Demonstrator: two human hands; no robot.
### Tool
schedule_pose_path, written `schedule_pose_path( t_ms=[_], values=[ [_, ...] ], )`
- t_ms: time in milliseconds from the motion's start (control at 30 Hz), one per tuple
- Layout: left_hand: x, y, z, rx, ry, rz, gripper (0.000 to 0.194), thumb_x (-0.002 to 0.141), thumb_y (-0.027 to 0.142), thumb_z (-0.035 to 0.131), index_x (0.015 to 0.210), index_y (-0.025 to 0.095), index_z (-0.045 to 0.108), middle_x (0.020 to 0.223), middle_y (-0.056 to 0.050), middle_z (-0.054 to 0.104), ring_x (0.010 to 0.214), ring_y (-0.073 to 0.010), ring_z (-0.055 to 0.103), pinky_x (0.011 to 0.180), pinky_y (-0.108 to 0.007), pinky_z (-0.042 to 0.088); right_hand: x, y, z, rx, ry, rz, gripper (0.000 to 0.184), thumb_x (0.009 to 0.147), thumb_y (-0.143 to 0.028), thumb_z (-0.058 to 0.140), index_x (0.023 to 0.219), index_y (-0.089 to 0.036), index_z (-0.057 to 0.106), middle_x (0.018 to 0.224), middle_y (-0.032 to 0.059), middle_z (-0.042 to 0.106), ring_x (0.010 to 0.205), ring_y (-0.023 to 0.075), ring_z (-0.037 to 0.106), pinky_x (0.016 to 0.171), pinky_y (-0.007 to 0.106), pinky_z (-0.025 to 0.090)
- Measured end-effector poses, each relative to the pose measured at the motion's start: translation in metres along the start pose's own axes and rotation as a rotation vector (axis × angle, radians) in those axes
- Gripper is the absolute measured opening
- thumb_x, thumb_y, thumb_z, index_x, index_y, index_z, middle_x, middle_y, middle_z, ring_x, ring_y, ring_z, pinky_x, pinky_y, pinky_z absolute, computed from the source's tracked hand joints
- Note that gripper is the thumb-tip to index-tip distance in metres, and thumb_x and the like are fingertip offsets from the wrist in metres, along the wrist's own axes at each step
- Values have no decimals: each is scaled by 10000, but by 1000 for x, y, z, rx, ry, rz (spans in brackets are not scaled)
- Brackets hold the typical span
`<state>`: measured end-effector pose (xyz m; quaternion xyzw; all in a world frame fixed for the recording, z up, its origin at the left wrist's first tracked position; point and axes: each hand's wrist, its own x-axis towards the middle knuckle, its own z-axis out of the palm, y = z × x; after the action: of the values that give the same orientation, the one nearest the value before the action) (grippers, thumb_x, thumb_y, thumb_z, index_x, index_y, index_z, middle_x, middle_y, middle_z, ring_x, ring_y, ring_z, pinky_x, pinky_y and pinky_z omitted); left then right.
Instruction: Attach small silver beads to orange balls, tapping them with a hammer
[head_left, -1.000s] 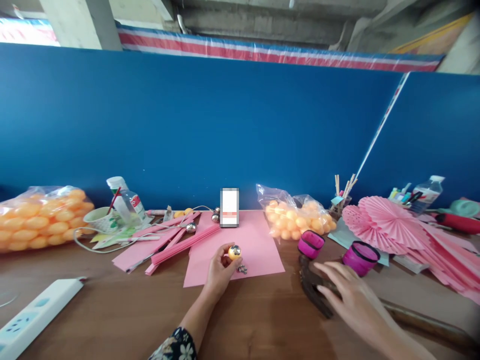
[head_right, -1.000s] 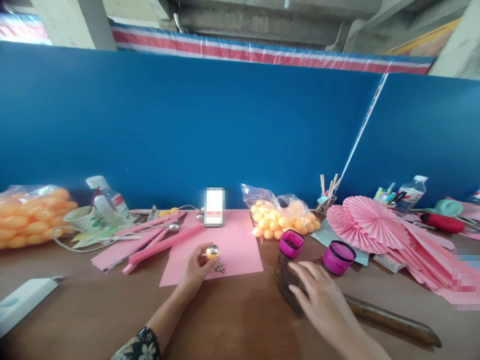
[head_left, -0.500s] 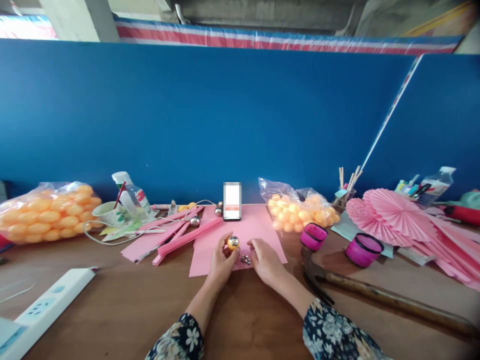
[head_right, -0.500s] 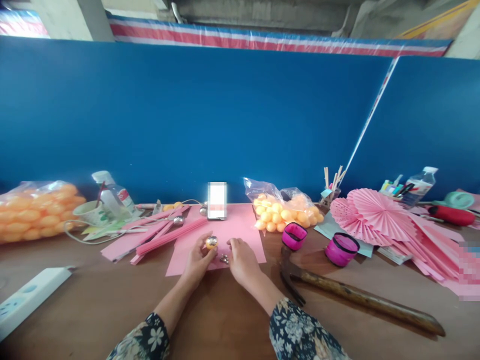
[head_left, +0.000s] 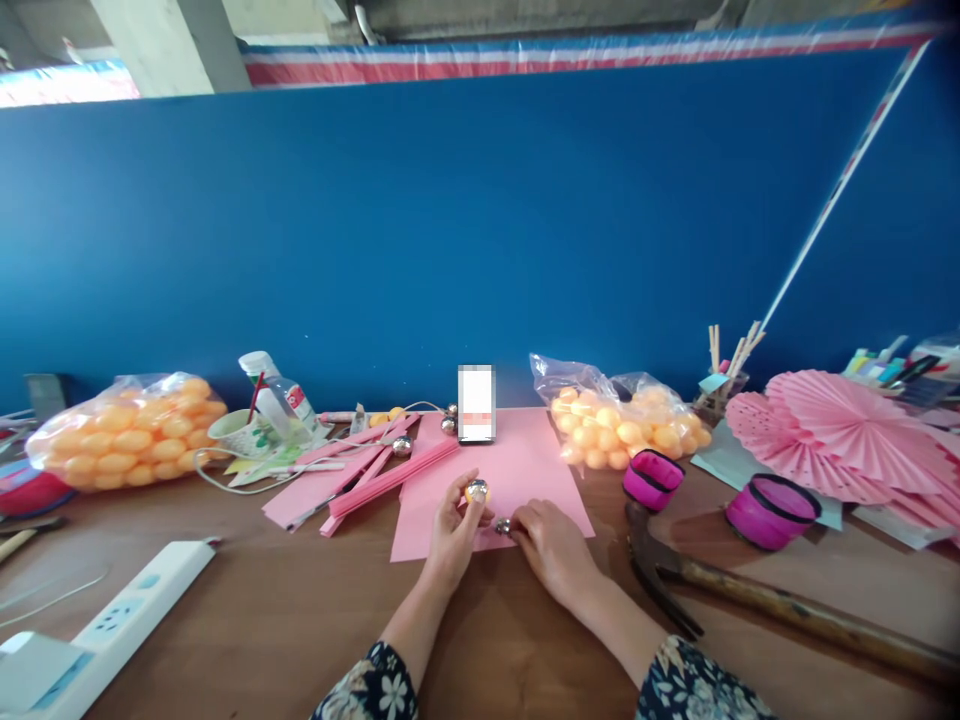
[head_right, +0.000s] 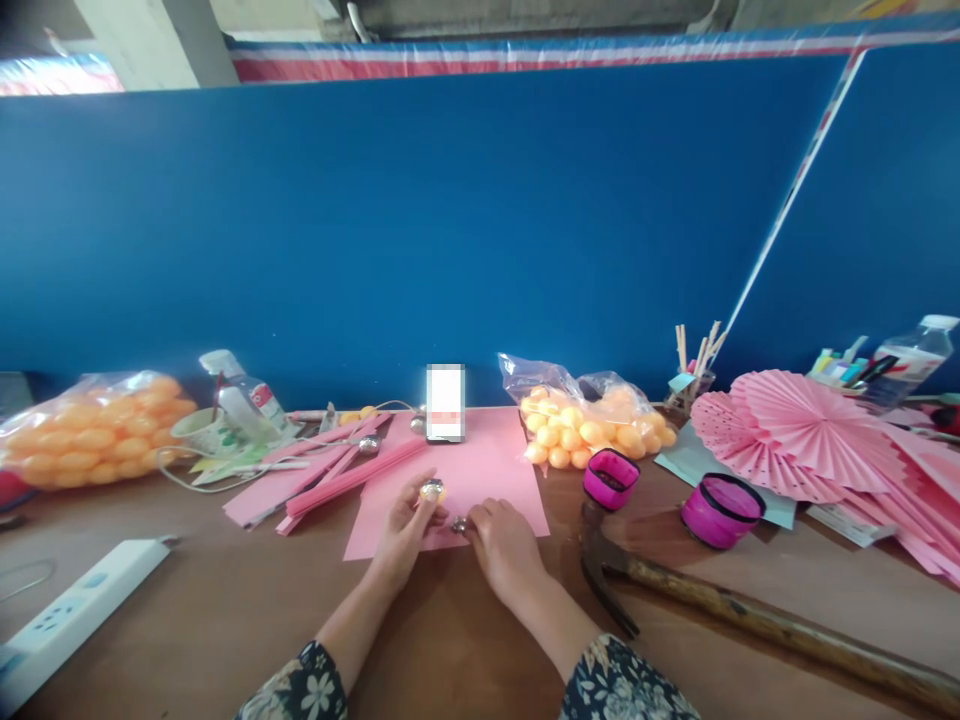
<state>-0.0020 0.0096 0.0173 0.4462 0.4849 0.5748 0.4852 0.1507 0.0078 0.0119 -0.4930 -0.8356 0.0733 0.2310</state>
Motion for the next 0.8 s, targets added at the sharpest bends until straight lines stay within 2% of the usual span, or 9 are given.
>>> schedule_pose_path(
  t_ms=[233,400,667,800],
  values=[
    [1,-4,-3,-14,-24,-32,540,764,425,522,1227,171,413,647,3,583,600,-108,577,622,-236,486,0,3,5,60,52,42,119,817,-150,444,761,-200,536,754,29,558,729,167,515,632,254,363],
    [2,-9,-3,-89,-50,-14,480,803,427,459,1231,216,402,902,-50,602,601,-94,577,574,-233,492,0,9,8,186,136,124,91,823,-179,426,771,-197,498,710,5,566,657,146,524,599,233,365],
    [5,-12,-2,-25,-55,17,565,678,340,643,1189,194,449,916,-42,594,711,-118,594,712,-276,513,0,8,9,208,160,98,86,829,-193,428,822,-199,513,778,23,578,739,160,536,654,247,389],
    [6,-11,-1,-12,-79,1,586,678,327,643,1206,188,429,900,-37,597,708,-116,597,708,-273,516,2,8,8,178,135,104,74,829,-207,450,801,-204,518,773,16,577,745,160,531,653,249,386]
  ],
)
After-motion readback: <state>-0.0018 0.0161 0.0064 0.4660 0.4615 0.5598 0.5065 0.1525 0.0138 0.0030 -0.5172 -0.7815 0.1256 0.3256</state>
